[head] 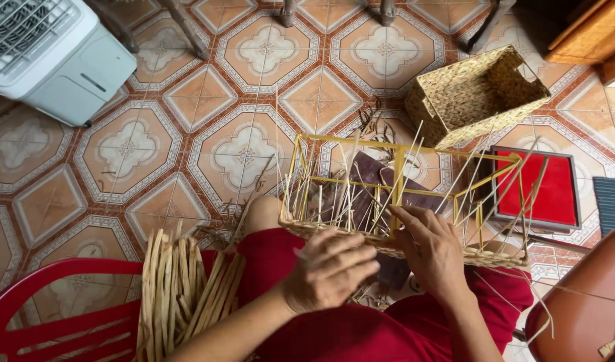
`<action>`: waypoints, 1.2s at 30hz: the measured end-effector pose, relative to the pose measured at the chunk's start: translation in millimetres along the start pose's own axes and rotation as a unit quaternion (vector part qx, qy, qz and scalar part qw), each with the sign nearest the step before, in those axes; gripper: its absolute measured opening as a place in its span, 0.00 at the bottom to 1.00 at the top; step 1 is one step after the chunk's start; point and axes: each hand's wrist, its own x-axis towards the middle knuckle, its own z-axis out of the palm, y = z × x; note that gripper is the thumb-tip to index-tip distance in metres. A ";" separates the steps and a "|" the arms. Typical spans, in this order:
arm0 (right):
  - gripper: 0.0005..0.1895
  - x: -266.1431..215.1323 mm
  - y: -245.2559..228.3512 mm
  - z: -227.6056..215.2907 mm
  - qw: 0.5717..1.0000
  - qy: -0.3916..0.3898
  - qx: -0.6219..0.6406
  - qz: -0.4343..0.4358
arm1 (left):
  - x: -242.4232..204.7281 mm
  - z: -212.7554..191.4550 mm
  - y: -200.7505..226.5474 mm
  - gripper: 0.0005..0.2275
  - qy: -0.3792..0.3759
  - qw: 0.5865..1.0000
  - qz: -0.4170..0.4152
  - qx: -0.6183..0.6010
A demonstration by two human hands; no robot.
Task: Weaving a basket or furniture component using natural fibers over a metal frame.
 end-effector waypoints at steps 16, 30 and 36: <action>0.25 1.7 -0.9 3.0 1.000 -0.001 -0.003 -0.003 | 35.7 -12.0 -74.5 0.30 -0.255 0.964 -0.060 0.037; 0.26 -3.1 1.2 3.1 1.000 0.020 -0.010 -0.006 | 46.5 -10.5 21.6 0.09 0.038 0.999 0.019 0.027; 0.26 -5.1 3.1 2.6 1.000 0.024 -0.003 -0.014 | -1.9 -30.7 -41.0 0.04 0.044 0.994 0.000 0.103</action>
